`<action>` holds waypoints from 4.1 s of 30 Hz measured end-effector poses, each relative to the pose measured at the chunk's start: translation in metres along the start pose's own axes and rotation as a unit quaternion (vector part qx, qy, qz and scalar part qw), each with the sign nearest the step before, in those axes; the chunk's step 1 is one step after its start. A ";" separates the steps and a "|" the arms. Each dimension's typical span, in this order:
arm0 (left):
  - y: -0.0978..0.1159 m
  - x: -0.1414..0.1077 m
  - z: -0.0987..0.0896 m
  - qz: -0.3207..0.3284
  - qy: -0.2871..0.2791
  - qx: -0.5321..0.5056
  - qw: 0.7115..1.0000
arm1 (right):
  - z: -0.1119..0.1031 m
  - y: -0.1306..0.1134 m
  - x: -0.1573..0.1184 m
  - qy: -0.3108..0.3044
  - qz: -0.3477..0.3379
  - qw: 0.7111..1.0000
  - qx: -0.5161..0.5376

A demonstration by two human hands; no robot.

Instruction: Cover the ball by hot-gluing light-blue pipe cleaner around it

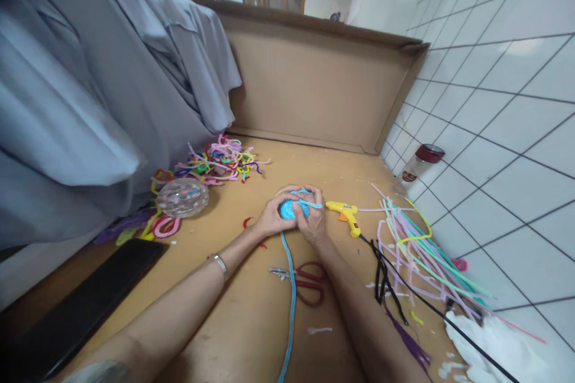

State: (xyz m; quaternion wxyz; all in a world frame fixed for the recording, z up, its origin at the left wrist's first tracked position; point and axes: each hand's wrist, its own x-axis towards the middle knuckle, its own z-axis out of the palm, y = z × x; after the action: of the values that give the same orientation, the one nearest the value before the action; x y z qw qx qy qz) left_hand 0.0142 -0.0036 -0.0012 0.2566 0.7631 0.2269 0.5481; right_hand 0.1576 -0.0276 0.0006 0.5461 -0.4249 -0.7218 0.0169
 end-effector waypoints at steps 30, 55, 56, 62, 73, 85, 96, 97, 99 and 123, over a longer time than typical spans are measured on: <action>0.001 0.006 0.006 -0.055 -0.027 0.053 0.997 | -0.001 0.003 -0.001 0.014 0.023 1.000 -0.001; -0.003 0.004 0.009 -0.038 0.014 0.039 0.998 | -0.005 0.001 0.003 0.005 -0.002 1.000 0.022; -0.003 0.004 0.009 -0.037 0.014 0.037 0.999 | -0.006 0.001 0.002 0.006 -0.008 1.000 0.024; -0.003 0.004 0.008 -0.040 0.003 0.034 0.999 | -0.006 0.000 0.000 0.027 -0.010 0.999 0.032; -0.001 0.005 0.007 -0.039 0.002 0.026 0.999 | -0.005 -0.002 0.004 -0.001 0.010 1.000 -0.015; -0.001 0.006 0.006 -0.035 -0.007 0.043 0.998 | -0.002 -0.004 0.002 0.009 0.030 1.000 -0.001; -0.001 0.005 0.007 -0.016 0.007 0.090 0.996 | -0.005 -0.006 0.004 0.006 0.023 1.000 -0.013; 0.000 0.005 0.006 -0.016 0.013 0.112 0.994 | -0.006 -0.006 0.005 0.006 0.022 1.000 -0.008; 0.001 0.005 0.006 -0.018 0.022 0.150 0.988 | -0.009 -0.004 0.005 0.004 0.021 1.000 0.011; 0.000 0.005 0.004 -0.033 0.006 0.065 0.997 | -0.009 -0.008 0.007 0.014 0.049 0.999 -0.003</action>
State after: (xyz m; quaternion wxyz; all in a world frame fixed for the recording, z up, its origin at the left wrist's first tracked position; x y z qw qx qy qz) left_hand 0.0196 -0.0014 0.0016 0.2228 0.7670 0.2883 0.5281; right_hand 0.1600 -0.0323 0.0141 0.5533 -0.4616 -0.6925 0.0351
